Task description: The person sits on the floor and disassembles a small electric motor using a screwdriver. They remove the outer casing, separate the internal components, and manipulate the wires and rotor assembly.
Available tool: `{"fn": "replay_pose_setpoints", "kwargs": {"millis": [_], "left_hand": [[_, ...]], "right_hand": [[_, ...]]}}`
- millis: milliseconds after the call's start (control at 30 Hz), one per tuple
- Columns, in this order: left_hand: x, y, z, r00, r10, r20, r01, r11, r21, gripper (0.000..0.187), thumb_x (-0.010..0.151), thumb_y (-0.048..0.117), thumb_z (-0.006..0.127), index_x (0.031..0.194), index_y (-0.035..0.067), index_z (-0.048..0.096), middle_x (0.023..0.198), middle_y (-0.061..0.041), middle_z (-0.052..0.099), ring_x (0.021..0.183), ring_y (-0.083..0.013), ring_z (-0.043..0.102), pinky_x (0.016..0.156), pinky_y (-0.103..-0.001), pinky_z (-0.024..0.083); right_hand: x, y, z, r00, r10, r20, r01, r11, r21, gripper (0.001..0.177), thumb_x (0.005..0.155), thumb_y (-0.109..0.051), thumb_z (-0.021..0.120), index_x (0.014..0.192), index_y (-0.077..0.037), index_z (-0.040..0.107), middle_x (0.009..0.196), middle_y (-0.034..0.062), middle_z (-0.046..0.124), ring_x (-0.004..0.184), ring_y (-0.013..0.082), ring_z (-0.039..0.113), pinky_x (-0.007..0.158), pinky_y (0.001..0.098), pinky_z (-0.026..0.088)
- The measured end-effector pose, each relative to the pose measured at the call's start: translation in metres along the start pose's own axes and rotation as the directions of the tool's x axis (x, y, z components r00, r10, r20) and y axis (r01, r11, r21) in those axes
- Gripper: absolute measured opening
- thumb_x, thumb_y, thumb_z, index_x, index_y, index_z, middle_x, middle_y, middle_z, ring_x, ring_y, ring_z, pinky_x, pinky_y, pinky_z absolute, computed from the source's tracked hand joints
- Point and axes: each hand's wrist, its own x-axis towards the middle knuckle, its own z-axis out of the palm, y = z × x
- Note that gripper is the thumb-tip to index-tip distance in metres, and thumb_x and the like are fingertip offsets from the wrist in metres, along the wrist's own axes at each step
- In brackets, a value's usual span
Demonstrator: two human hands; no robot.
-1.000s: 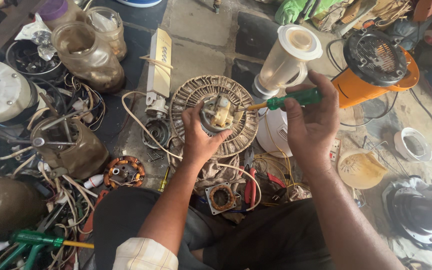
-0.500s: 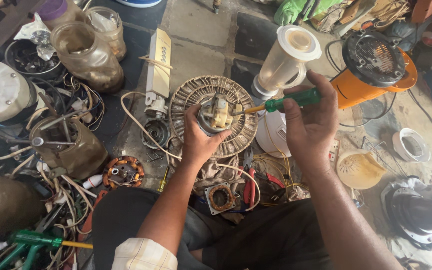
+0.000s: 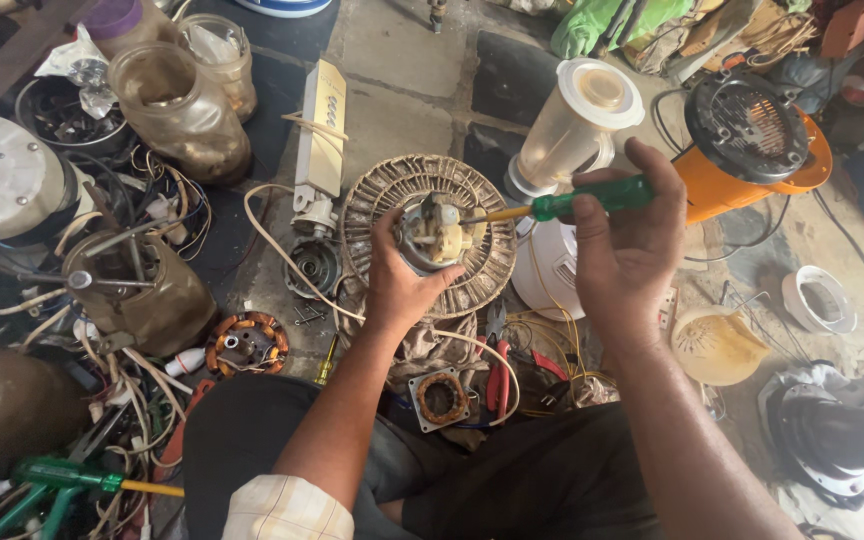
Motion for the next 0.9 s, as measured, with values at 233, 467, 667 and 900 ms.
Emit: {"fn": "replay_pose_setpoints", "kwargs": {"millis": [233, 467, 667, 900], "left_hand": [[0.004, 0.013, -0.004, 1.0, 0.018, 0.014, -0.02, 0.993, 0.113, 0.105, 0.054, 0.022, 0.103, 0.139, 0.001, 0.045, 0.136, -0.02, 0.043, 0.122, -0.0351, 0.059, 0.101, -0.043, 0.056], [0.003, 0.014, -0.009, 0.997, 0.082, -0.002, -0.082, 0.996, 0.035, 0.097, 0.057, 0.017, 0.101, 0.139, 0.004, 0.05, 0.134, -0.017, 0.051, 0.124, -0.0379, 0.059, 0.103, -0.044, 0.054], [0.004, 0.015, -0.011, 0.998, 0.056, 0.015, -0.056, 0.998, 0.017, 0.094, 0.06, 0.019, 0.1, 0.138, 0.004, 0.05, 0.132, -0.018, 0.056, 0.123, -0.036, 0.062, 0.101, -0.044, 0.054], [0.005, 0.017, -0.012, 0.999, -0.016, 0.042, 0.015, 1.0, 0.021, 0.094, 0.06, 0.021, 0.1, 0.138, 0.004, 0.05, 0.131, -0.017, 0.056, 0.121, -0.0342, 0.063, 0.099, -0.043, 0.055]], "right_hand": [[0.017, 0.007, 0.039, 0.986, -0.049, 0.157, 0.071, 0.988, -0.138, 0.051, 0.107, 0.003, 0.065, 0.151, -0.007, 0.041, 0.124, 0.0111, 0.065, 0.115, 0.0182, 0.07, 0.098, 0.0331, 0.063], [0.021, 0.017, 0.053, 0.978, -0.027, 0.208, 0.066, 0.981, -0.182, 0.052, 0.105, 0.001, 0.068, 0.151, -0.005, 0.044, 0.121, 0.0104, 0.065, 0.113, 0.0159, 0.068, 0.1, 0.032, 0.062], [0.02, 0.018, 0.052, 0.977, -0.006, 0.211, 0.043, 0.984, -0.172, 0.052, 0.105, 0.0, 0.068, 0.151, -0.005, 0.043, 0.12, 0.0106, 0.065, 0.113, 0.0158, 0.068, 0.099, 0.0319, 0.062], [0.022, 0.009, 0.052, 0.975, -0.02, 0.22, 0.068, 0.975, -0.214, 0.051, 0.105, -0.002, 0.07, 0.149, -0.005, 0.046, 0.119, 0.0105, 0.067, 0.111, 0.0157, 0.07, 0.096, 0.0312, 0.063]]}}
